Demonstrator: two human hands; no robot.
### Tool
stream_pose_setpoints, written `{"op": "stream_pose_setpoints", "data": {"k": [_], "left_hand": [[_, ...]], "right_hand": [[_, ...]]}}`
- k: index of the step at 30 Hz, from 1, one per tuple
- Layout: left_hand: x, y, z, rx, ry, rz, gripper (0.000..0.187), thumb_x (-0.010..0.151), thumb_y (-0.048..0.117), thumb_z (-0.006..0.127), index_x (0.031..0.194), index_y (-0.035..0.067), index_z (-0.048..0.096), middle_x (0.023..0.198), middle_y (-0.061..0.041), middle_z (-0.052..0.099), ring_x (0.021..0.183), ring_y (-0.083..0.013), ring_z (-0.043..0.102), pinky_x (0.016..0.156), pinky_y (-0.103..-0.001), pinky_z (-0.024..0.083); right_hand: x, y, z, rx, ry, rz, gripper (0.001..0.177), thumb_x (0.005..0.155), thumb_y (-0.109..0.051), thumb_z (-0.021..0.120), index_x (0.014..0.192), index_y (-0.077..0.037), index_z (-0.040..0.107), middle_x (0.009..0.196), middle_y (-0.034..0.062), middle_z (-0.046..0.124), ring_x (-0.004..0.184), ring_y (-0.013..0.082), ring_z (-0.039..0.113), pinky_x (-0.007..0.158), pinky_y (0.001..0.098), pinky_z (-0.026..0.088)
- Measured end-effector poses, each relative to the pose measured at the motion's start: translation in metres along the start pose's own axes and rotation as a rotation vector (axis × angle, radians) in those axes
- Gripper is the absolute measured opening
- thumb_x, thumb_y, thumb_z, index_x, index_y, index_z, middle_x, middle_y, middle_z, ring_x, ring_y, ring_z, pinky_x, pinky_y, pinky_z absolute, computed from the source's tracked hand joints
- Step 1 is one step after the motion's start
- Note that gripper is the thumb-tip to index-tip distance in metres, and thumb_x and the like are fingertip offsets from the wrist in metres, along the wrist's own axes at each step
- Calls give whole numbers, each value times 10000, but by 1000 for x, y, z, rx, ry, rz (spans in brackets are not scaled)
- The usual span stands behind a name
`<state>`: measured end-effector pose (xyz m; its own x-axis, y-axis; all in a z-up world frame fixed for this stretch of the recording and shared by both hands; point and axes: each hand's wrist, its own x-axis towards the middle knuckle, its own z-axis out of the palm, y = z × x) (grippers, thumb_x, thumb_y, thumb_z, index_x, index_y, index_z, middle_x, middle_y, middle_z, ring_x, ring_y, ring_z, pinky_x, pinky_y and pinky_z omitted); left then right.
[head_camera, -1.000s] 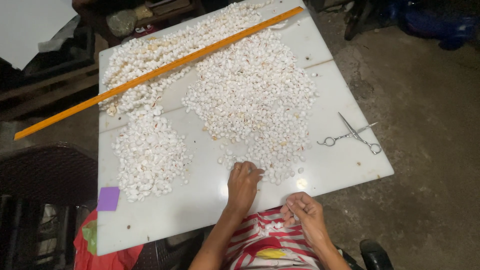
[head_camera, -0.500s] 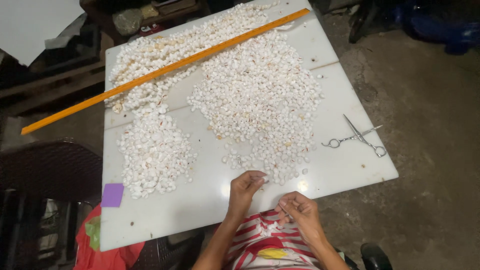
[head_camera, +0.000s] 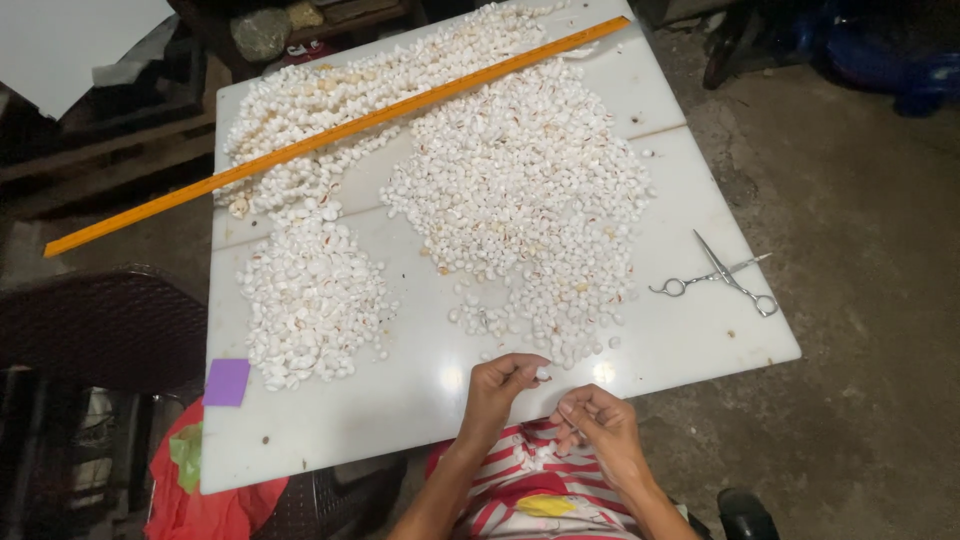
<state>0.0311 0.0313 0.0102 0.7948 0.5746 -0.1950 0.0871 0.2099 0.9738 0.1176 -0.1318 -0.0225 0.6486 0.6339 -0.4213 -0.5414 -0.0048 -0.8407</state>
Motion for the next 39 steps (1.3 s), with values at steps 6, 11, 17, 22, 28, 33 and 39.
{"op": "stream_pose_setpoints", "data": {"k": [6, 11, 17, 22, 28, 33, 39], "left_hand": [[-9, 13, 4, 116, 0, 26, 205, 959, 191, 669, 1054, 88, 819, 971, -47, 781, 915, -141, 679, 838, -262, 539], [1, -6, -13, 117, 25, 88, 221, 955, 208, 683, 1065, 62, 805, 984, -47, 789, 840, -147, 673, 793, -256, 549], [18, -9, -38, 566, 245, 244, 165, 895, 149, 712, 1030, 138, 806, 1034, 21, 798, 952, -153, 644, 888, -286, 523], [19, -22, -45, 69, 123, 111, 178, 947, 146, 714, 1067, 40, 790, 960, -56, 780, 781, -137, 700, 779, -244, 572], [12, -21, -53, -385, 39, 46, 237, 924, 56, 726, 1134, -51, 701, 961, -220, 762, 942, -364, 780, 839, -384, 659], [-1, 6, -137, 156, 531, 196, 211, 851, -12, 747, 1060, 19, 757, 1015, -138, 792, 936, -230, 758, 873, -287, 589], [-4, 17, -228, 1211, 821, 510, 259, 918, -38, 672, 1127, 67, 782, 1126, -92, 759, 1067, -281, 674, 971, -401, 507]], "right_hand": [[1, 1, 3, 21, -8, -27, 129, 882, -39, 736, 867, 85, 704, 737, 256, 741, 472, 284, 652, 421, 418, 620], [0, 0, 0, 2, -43, -63, 131, 886, -36, 733, 837, 82, 708, 715, 248, 759, 415, 278, 640, 408, 397, 602], [-1, 9, -16, -10, 8, 0, 96, 865, -3, 749, 870, 91, 738, 725, 260, 756, 474, 280, 667, 451, 422, 647], [3, 16, -20, 25, 24, -12, 102, 881, 51, 714, 951, 121, 740, 737, 284, 743, 480, 292, 640, 430, 419, 613], [5, 14, -18, -11, 8, -4, 109, 886, -9, 732, 882, 101, 733, 739, 263, 739, 460, 299, 630, 440, 400, 578], [3, 20, -25, 4, 34, -47, 91, 891, 11, 716, 880, 101, 720, 737, 258, 742, 482, 288, 635, 436, 396, 569], [-2, 17, -32, 19, 76, -78, 120, 898, 4, 708, 866, 120, 708, 707, 248, 717, 493, 286, 617, 411, 412, 570]]}}
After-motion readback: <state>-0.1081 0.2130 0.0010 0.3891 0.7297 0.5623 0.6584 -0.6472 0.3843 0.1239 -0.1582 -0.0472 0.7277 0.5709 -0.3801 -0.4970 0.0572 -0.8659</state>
